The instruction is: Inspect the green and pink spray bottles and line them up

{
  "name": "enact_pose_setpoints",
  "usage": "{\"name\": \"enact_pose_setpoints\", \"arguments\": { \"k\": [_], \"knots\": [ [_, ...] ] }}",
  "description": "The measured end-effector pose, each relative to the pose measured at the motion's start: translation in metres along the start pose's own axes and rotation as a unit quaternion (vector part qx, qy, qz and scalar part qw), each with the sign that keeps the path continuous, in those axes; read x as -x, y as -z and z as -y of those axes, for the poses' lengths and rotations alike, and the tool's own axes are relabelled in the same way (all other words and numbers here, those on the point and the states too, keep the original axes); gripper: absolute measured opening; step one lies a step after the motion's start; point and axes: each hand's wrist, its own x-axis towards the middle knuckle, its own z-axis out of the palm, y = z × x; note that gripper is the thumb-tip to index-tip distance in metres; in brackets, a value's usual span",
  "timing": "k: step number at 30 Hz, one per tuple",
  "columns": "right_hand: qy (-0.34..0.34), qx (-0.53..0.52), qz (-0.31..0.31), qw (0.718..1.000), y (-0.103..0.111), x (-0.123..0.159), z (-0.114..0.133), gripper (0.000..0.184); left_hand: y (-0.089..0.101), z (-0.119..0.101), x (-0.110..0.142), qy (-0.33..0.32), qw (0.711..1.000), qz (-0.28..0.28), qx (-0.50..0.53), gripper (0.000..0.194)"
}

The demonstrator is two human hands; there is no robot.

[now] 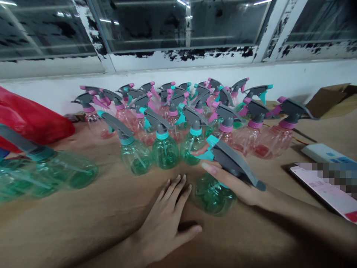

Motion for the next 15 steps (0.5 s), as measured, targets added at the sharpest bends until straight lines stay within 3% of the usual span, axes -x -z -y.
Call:
{"name": "enact_pose_setpoints", "arguments": {
  "k": [15],
  "knots": [
    [-0.014,0.012,0.016,1.0,0.0016,0.0009,-0.0013,0.022,0.0,-0.0002,0.0012,-0.004,1.0,-0.002,-0.007,0.075]
  ]
}}
